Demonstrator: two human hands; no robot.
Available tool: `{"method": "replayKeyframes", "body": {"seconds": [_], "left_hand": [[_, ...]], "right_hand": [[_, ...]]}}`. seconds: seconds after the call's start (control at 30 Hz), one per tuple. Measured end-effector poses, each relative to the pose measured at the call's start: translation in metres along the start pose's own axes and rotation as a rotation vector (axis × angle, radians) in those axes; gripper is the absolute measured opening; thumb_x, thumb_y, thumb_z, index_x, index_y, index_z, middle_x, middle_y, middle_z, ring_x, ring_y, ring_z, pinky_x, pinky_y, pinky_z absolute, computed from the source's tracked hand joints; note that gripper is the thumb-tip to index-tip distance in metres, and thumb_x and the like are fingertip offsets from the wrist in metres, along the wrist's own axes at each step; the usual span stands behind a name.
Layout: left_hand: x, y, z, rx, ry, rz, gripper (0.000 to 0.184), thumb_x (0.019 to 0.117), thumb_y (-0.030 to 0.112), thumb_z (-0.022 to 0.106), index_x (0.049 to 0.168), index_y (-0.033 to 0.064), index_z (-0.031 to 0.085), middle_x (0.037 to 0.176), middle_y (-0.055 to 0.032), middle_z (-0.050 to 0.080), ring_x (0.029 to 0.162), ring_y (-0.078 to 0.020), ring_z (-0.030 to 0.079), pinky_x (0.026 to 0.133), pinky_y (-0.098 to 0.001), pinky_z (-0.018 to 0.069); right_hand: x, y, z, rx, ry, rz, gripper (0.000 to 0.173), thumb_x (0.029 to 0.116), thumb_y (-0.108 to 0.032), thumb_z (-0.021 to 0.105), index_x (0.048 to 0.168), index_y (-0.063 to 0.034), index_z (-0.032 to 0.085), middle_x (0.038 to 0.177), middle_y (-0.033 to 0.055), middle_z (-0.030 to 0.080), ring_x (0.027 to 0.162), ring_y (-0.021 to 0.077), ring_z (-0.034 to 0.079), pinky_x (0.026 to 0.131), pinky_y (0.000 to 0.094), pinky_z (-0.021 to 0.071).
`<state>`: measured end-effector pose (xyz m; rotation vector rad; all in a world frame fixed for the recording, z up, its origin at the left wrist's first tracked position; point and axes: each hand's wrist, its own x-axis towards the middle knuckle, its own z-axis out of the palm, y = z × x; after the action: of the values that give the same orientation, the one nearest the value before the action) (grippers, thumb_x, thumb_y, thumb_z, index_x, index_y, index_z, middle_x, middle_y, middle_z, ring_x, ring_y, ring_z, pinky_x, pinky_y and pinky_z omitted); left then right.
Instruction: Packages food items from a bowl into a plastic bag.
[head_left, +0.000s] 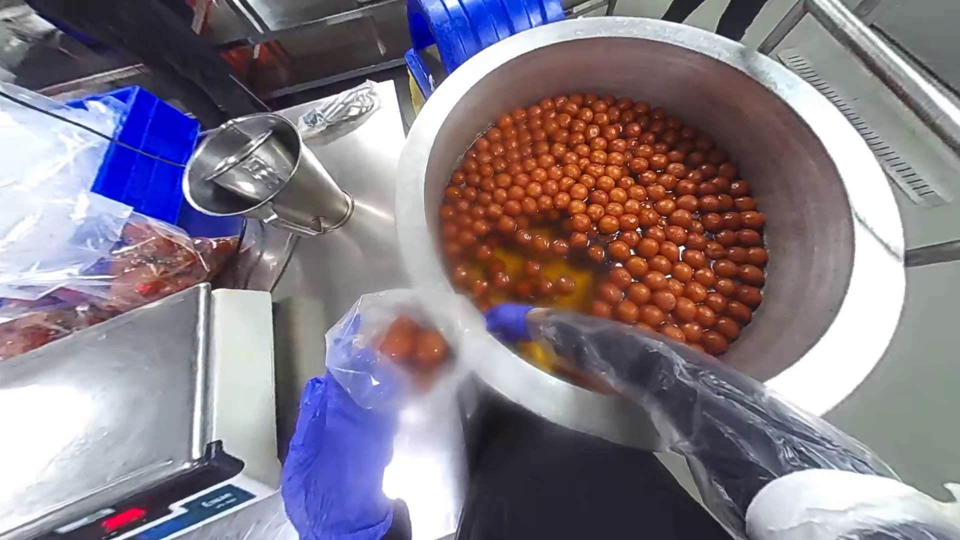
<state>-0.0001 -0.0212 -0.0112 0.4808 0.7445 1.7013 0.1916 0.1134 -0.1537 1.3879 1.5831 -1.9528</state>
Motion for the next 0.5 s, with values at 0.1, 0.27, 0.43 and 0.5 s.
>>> {"method": "replayKeyframes", "body": {"seconds": [0.1,0.27,0.43,0.5], "left_hand": [[0.002,0.001,0.001,0.048,0.043,-0.018,0.039,0.0985,0.037,0.062,0.125,0.0086,0.064,0.117,-0.0086,0.072,0.108,-0.0208,0.070,0.093,-0.0396,0.0580],[0.003,0.002,-0.001,0.013,0.021,-0.051,0.044,0.1011,0.037,0.057,0.132,0.0061,0.060,0.118,-0.0109,0.071,0.108,-0.0211,0.069,0.094,-0.0364,0.0568],[0.006,0.003,-0.011,-0.015,-0.020,-0.067,0.046,0.0990,0.037,0.060,0.132,0.0048,0.060,0.114,-0.0110,0.071,0.101,-0.0196,0.070,0.088,-0.0341,0.0583],[0.006,0.003,-0.015,-0.012,-0.039,-0.071,0.043,0.1009,0.036,0.057,0.131,0.0053,0.062,0.115,-0.0105,0.071,0.102,-0.0189,0.070,0.091,-0.0341,0.0566]], "right_hand": [[-0.018,-0.005,-0.012,0.332,0.120,0.026,0.032,0.1083,-0.015,0.048,0.134,0.0001,0.058,0.127,0.0184,0.062,0.111,0.0254,0.063,0.097,0.0421,0.0506],[0.018,0.044,-0.044,0.456,0.208,-0.012,0.033,0.1051,-0.021,0.056,0.130,-0.0005,0.061,0.123,0.0167,0.066,0.108,0.0229,0.065,0.093,0.0419,0.0523],[0.029,0.057,-0.035,0.126,0.118,-0.071,0.037,0.1068,-0.025,0.052,0.132,0.0009,0.061,0.127,0.0217,0.063,0.112,0.0291,0.065,0.095,0.0476,0.0540],[-0.008,0.015,-0.025,0.049,0.116,0.067,0.033,0.1082,-0.020,0.050,0.135,-0.0016,0.059,0.129,0.0184,0.061,0.107,0.0243,0.061,0.092,0.0418,0.0498]]}}
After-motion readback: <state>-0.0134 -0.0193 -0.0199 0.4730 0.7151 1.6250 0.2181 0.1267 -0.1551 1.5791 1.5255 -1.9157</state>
